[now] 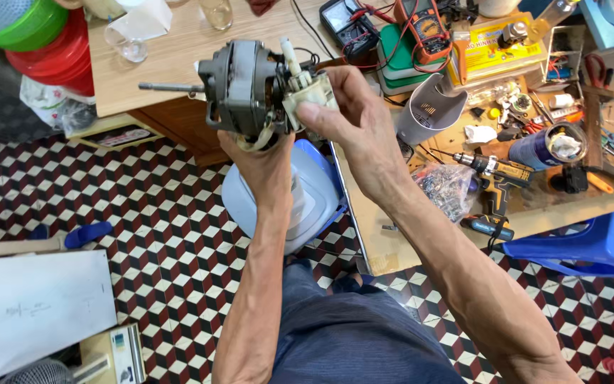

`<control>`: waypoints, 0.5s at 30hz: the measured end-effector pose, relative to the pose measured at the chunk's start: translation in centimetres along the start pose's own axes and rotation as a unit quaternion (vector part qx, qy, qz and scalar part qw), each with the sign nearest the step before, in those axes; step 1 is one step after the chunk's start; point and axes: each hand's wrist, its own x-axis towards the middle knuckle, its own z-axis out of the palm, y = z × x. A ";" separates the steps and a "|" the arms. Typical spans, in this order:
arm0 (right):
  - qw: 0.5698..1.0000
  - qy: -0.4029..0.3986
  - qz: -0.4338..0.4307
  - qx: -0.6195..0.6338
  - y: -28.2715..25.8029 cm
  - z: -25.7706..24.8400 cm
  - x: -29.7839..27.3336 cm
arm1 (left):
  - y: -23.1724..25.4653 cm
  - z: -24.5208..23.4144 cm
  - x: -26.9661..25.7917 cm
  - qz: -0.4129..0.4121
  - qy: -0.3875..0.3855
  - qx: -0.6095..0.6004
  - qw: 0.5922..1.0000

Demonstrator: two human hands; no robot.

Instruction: The person uses a cordless drill to remove screws from a small electric motor, then uses a screwdriver to adjust internal components. They attach a plastic housing to the motor shaft and secure it with the drill. The workspace is cluttered with tools and parts.

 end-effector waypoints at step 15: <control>0.986 0.075 -0.007 0.150 0.4 -1.0 2.0 | -3.2 3.4 1.8 0.091 0.084 0.090 0.988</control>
